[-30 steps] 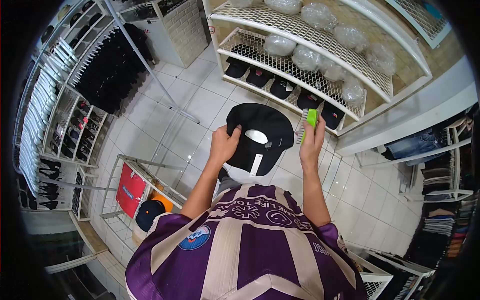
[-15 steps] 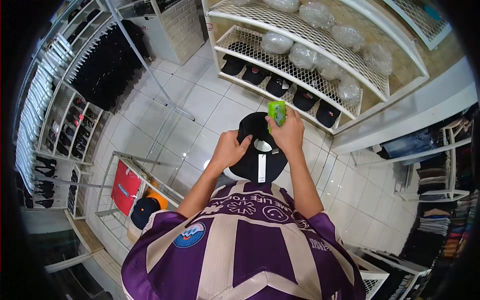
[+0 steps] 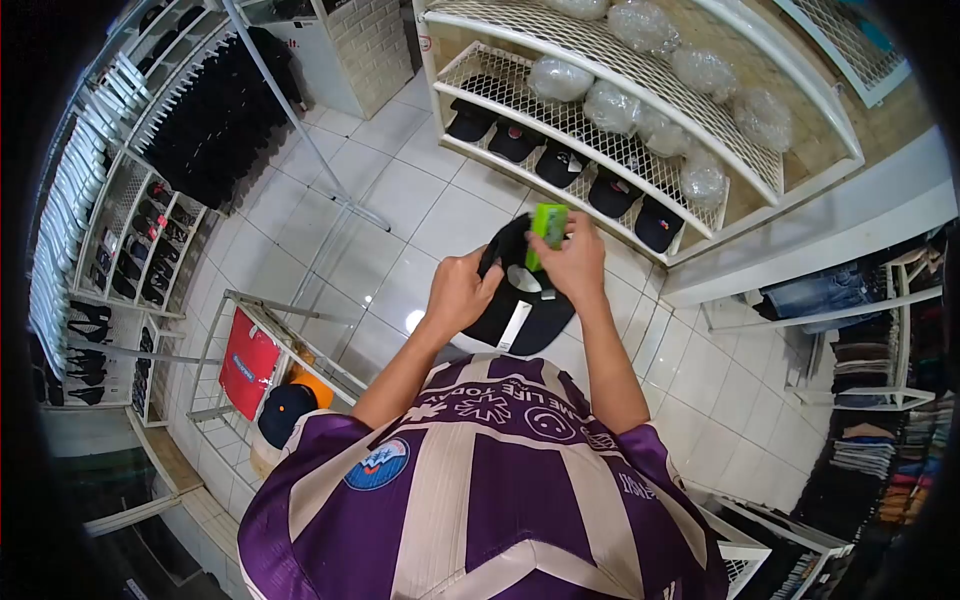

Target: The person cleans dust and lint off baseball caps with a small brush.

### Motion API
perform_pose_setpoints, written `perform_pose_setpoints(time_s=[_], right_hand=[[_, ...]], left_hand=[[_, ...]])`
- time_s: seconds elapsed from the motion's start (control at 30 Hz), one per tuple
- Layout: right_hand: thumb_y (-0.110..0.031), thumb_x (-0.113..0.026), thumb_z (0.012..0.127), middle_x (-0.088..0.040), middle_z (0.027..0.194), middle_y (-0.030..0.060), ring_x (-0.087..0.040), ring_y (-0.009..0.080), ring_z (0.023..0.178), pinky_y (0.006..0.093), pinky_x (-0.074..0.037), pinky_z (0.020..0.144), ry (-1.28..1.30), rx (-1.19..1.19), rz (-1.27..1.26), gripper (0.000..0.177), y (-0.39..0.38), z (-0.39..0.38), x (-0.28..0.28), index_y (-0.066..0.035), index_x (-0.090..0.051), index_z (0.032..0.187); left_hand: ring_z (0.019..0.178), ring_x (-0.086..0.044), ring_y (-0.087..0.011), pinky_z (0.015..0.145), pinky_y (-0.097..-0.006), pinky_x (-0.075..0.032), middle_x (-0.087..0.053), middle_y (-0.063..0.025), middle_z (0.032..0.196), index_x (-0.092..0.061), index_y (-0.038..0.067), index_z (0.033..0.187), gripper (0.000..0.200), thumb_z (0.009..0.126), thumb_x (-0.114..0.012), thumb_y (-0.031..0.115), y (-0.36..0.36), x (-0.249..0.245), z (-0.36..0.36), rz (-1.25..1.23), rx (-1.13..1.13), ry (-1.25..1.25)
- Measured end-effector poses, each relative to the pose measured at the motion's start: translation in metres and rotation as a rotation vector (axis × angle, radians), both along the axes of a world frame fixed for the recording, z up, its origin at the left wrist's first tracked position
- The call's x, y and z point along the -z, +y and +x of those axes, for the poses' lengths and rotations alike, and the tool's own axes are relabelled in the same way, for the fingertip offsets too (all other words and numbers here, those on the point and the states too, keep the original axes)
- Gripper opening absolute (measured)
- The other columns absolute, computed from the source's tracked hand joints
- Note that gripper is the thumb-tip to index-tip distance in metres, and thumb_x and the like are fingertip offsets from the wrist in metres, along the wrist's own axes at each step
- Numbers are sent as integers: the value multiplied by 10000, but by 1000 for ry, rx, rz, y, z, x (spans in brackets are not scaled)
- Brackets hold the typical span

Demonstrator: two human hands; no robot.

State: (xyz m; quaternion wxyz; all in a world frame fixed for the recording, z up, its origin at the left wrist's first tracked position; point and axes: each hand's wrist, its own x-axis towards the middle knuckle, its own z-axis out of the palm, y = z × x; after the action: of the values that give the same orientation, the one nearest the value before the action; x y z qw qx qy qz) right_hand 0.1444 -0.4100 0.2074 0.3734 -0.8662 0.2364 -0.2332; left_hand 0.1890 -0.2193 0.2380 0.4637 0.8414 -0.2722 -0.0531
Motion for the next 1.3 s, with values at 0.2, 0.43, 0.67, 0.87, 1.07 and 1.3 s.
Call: perform_pose_setpoints(time_s=[0.2, 0.43, 0.67, 0.87, 1.07, 1.3], right_hand=[[-353, -875, 706, -685, 1008, 237, -675, 411, 920, 476, -539, 795, 68, 25, 326, 595, 10, -10, -42, 21, -566, 1051], [-339, -924, 669, -692, 876, 165, -701, 302, 802, 403, -549, 730, -35, 199, -131, 609, -32, -13, -5, 6, -556, 1010], [-381, -917, 664, -679, 893, 183, -683, 320, 778, 416, -547, 721, -33, 173, 92, 617, -10, -1, 0, -7, -540, 977], [-430, -926, 657, -669, 796, 174, -679, 348, 738, 424, -546, 707, -169, 190, 175, 643, 3, -11, -20, -9, -535, 945], [-283, -921, 629, -632, 958, 176, -654, 380, 842, 470, -526, 753, -108, 318, -39, 586, -40, -11, 33, -35, -540, 998], [-255, -924, 668, -615, 1126, 155, -632, 295, 1012, 426, -522, 849, -450, 219, 142, 539, -21, -43, -57, -5, -664, 1069]], left_hand=[[517, -570, -410, 509, -433, -440, -521, -260, 599, -684, -26, 1018, 253, 890, -656, 191, 0, 3, 4, 28, 26, -138], [572, -631, -402, 585, -465, -507, -599, -241, 609, -670, 54, 1274, 423, 866, -656, 163, 6, -6, 8, 91, -34, -139], [577, -626, -404, 596, -459, -515, -609, -246, 643, -648, 51, 1309, 464, 857, -639, 151, 4, -2, 3, 42, 86, -155], [507, -605, -368, 544, -424, -486, -601, -235, 620, -630, 54, 1343, 491, 860, -631, 145, 4, 28, 4, 19, -34, -193], [510, -609, -380, 541, -429, -489, -597, -238, 615, -645, 37, 1311, 452, 874, -626, 148, 8, 13, -2, -51, -78, -174], [760, -702, -384, 684, -407, -530, -693, -267, 851, -618, -49, 1180, 334, 976, -599, 214, 11, 33, 15, -140, -299, 54]])
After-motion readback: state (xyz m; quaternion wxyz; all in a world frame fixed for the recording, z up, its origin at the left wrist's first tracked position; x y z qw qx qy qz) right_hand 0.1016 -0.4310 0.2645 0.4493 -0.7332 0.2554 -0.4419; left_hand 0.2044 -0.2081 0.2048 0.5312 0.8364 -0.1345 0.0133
